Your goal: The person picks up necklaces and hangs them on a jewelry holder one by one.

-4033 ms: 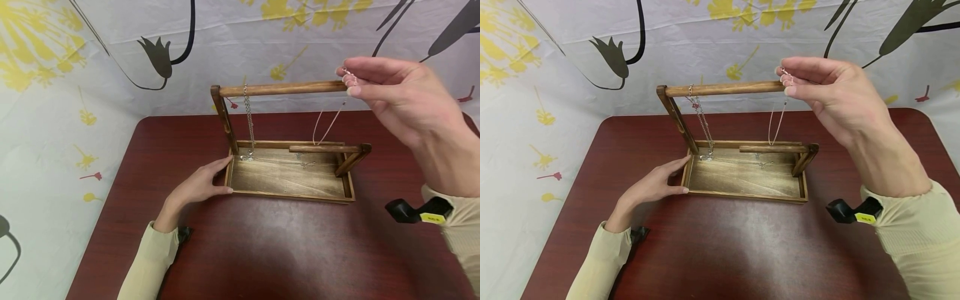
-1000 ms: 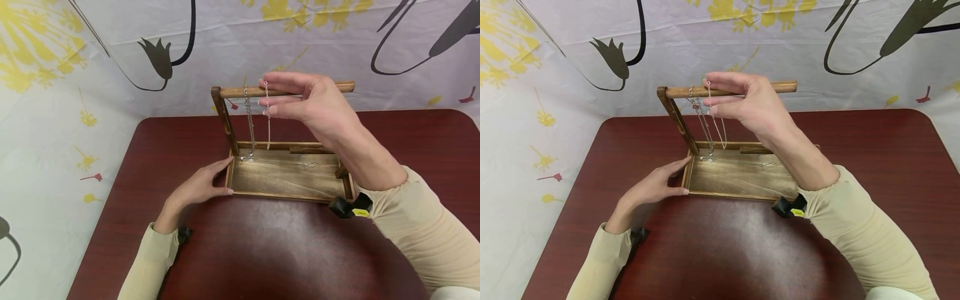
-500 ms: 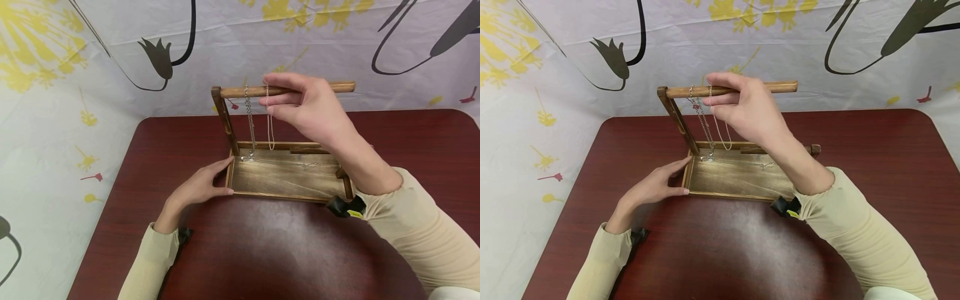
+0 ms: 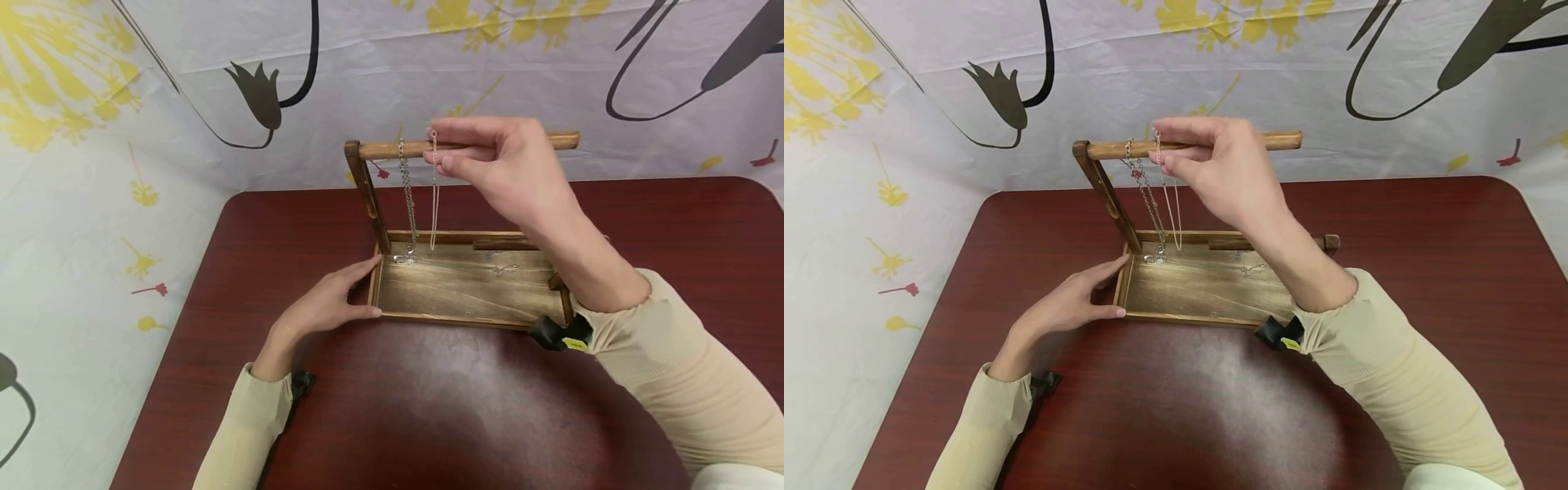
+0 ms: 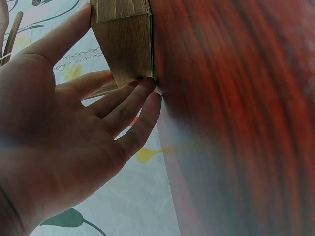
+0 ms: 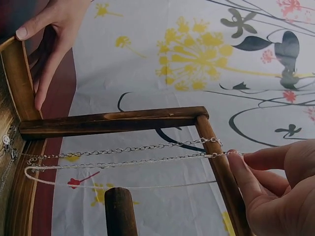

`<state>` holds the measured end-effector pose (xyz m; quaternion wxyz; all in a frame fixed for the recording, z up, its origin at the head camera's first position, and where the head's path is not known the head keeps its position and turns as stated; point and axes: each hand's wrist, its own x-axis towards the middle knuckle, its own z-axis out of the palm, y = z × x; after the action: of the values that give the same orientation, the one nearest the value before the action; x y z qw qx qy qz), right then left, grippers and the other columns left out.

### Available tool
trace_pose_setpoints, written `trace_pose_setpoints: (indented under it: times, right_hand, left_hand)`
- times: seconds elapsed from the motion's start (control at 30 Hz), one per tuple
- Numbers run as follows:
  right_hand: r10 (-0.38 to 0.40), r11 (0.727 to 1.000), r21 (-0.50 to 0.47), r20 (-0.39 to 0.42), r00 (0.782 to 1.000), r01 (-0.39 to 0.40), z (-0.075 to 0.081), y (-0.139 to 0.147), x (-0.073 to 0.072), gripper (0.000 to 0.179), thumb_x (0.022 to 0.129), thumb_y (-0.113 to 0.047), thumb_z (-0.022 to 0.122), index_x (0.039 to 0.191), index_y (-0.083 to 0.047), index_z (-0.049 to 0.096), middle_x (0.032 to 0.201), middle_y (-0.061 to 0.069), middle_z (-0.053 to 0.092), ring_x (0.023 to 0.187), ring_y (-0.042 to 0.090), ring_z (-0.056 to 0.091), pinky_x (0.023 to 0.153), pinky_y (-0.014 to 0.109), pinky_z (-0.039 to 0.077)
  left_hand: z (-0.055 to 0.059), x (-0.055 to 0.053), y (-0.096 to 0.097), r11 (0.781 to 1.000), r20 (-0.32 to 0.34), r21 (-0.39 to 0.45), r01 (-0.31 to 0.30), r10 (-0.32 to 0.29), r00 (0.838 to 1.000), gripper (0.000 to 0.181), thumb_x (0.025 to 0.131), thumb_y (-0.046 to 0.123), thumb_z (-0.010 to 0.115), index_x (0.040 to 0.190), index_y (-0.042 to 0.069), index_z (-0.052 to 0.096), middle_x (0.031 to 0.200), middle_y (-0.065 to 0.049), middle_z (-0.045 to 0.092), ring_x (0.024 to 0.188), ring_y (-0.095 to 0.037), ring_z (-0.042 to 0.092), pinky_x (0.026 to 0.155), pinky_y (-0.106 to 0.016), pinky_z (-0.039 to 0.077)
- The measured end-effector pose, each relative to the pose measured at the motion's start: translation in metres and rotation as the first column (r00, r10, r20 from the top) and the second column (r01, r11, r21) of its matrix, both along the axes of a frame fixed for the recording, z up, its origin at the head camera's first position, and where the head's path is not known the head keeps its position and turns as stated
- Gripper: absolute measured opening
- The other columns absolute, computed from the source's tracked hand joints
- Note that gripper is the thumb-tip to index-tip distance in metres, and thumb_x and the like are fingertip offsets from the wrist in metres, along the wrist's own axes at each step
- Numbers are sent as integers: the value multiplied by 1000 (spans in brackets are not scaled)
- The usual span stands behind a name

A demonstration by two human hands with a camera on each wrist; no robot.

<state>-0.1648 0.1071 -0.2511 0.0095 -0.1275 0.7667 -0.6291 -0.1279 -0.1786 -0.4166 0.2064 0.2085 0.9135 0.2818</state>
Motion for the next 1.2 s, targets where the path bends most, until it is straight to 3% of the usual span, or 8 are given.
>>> trace_pose_setpoints:
  times: [0.27, 0.67, 0.93, 1.2]
  right_hand:
    - [4, 1000, -18, 20, 1000, -3, 0, -1, 0, 33, 91, -5, 72, 123, -4, 70, 119, 10, 71, 97, 13, 71, 86, 25, 55]
    - [17, 985, 170, -41, 999, -10, 1, 0, 2, 36, 92, -4, 68, 126, -16, 70, 126, 1, 68, 101, 12, 70, 85, 21, 54]
    - [-2, 974, 226, -106, 994, 26, 1, 0, 4, 31, 93, -5, 65, 122, -13, 72, 117, 3, 72, 100, 11, 71, 85, 20, 54]
    - [-20, 979, 200, -136, 990, 48, 0, 0, 5, 27, 94, -7, 66, 120, -10, 72, 113, 4, 73, 101, 13, 70, 86, 21, 53]
  left_hand:
    - [-1, 0, 0, 1000, -1, -1, -2, 2, 1000, 91, 87, 44, 75, 160, 27, 22, 161, -1, 29, 146, -21, 28, 117, -44, 27]
    - [0, 1, 0, 1000, -5, 1, -4, 4, 1000, 91, 87, 44, 76, 159, 28, 23, 160, -2, 30, 146, -22, 29, 116, -44, 28]
    - [0, 1, 0, 1000, -5, 4, -2, 2, 1000, 92, 87, 44, 76, 159, 28, 23, 160, -1, 30, 146, -21, 29, 117, -44, 28]
    - [-1, 1, 0, 1000, -2, 10, -2, 2, 1000, 91, 87, 43, 76, 159, 27, 23, 160, -2, 30, 146, -22, 29, 116, -45, 28]
